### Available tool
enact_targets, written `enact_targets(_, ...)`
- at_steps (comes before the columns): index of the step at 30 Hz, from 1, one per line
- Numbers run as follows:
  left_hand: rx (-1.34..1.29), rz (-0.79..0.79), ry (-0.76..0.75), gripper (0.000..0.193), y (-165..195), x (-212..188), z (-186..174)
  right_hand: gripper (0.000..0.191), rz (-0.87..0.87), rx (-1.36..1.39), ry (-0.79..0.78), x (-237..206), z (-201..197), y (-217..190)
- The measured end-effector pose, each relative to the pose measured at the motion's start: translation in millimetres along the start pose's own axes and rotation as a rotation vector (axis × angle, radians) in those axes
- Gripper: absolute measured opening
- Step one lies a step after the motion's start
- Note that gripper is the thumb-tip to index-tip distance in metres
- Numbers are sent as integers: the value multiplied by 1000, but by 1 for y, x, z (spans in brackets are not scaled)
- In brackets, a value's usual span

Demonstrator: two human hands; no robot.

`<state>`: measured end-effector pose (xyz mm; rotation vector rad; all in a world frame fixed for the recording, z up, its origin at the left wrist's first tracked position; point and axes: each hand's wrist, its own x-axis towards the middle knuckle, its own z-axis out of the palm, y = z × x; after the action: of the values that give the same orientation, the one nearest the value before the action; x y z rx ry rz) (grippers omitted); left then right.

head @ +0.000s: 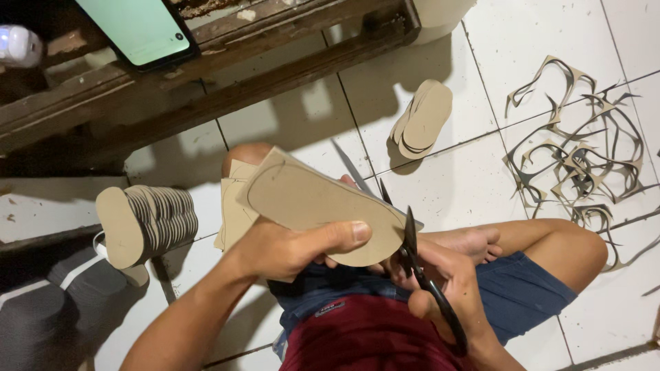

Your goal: The person sits on the floor and cuts insole shapes from cardboard sheets using scissors, following drawn outlines. They trim the edges of each cut piece, set finished pieces aside with a stack of completed insoles, and briefly handle a phone before resuming cutting.

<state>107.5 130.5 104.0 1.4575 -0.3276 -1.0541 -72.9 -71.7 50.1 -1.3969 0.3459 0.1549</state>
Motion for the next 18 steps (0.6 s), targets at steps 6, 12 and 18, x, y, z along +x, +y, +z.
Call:
enact_targets(6, -58, 190, -10, 33, -5, 12, -12, 80, 184, -34, 68, -11, -7, 16)
enact_targets(12, -60, 380, 281, 24, -33, 0, 10, 78, 79, -61, 56, -4, 0, 5)
enact_targets(18, 41, 450, 225, 21, -25, -6, 9, 88, -7, -101, 45, -7, -2, 21)
